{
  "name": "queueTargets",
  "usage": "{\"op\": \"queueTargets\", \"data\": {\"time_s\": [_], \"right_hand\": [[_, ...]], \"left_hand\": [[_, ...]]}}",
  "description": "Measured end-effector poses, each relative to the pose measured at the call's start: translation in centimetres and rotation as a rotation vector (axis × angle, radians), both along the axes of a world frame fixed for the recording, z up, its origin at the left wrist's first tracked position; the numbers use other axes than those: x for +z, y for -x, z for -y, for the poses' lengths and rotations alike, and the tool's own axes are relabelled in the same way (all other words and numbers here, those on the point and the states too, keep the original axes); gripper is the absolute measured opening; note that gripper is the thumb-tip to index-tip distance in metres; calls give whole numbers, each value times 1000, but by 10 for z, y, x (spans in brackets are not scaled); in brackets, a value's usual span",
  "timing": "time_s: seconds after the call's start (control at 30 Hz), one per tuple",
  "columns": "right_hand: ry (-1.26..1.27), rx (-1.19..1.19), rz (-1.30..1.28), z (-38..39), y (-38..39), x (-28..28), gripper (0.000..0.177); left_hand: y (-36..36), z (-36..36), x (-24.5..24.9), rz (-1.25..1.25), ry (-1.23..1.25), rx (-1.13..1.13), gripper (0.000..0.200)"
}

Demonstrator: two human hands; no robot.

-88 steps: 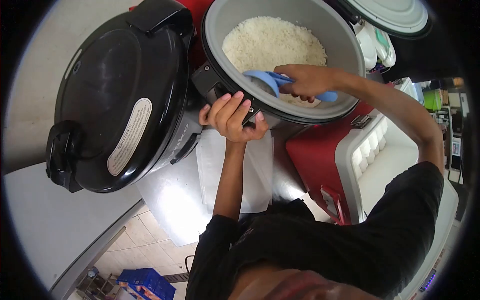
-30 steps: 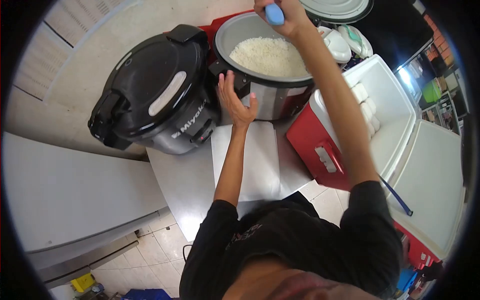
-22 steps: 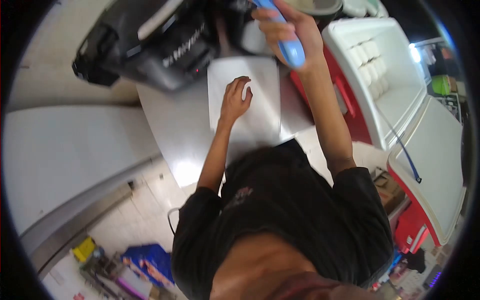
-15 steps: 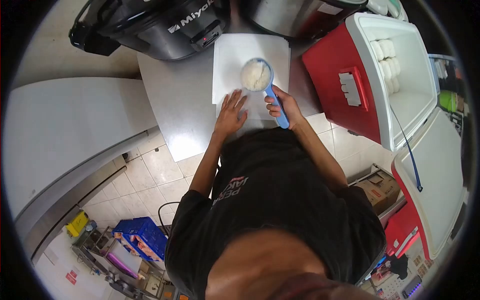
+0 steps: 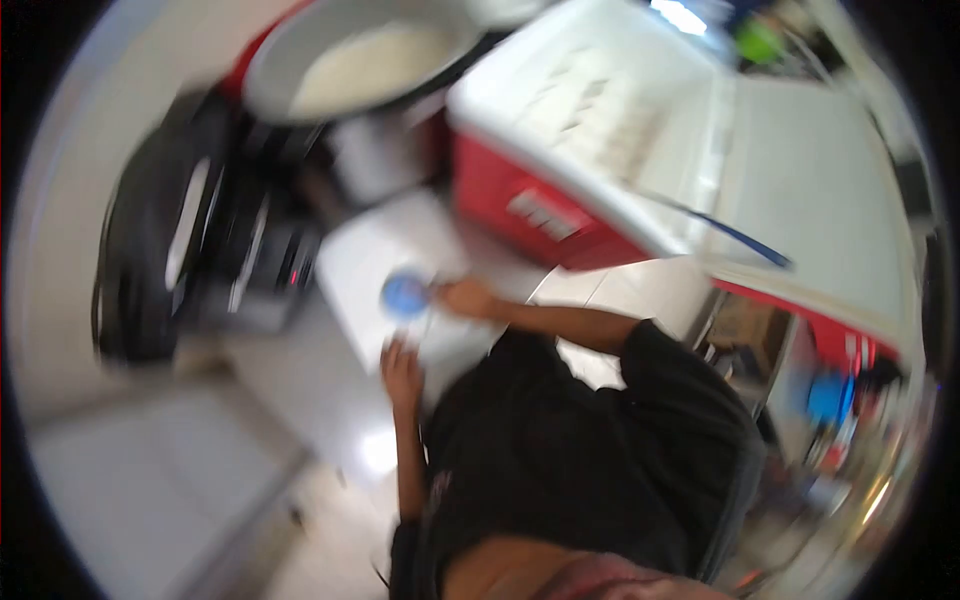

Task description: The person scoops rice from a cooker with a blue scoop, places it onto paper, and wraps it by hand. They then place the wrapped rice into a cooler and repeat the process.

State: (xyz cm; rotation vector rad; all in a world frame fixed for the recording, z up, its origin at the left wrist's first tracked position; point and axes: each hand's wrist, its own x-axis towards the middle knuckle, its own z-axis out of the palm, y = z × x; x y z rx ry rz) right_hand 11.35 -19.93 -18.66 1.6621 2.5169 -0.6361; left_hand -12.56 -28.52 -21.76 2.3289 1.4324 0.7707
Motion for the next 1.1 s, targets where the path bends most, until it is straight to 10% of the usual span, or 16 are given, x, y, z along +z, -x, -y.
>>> {"op": "queueTargets", "data": {"time_s": [0.17,0.3,0.47,0.57,0.67,0.7,0.73,0.8,0.9,1.1], "right_hand": [[9,-67,-184,9,9,96,49],[-326,-291,-881,-15,13,186,50],[-810,-313,-1015,-96,2,272,63],[-569,-354,-840,-147,-19,313,64],[-788,-136,-350,-233,-27,265,23],[-1379,-183,-475,-182,-27,278,30],[-1134,-88,-463,-160,-27,282,50],[-588,52,-801,-97,0,281,26],[-65,174,-569,-23,4,155,50],[-174,69,-399,41,0,45,30]], "left_hand": [[-12,-20,52,121,200,36,15],[-20,-20,96,110,169,-84,17],[10,-9,39,123,-6,-141,17],[23,-21,24,-99,120,-146,13],[7,-32,69,-21,265,-30,15],[-1,-36,91,73,307,50,14],[-4,-41,102,117,317,100,14],[-4,-47,115,216,353,180,12],[-4,-44,113,270,426,199,13],[9,-38,100,281,397,143,16]]}}
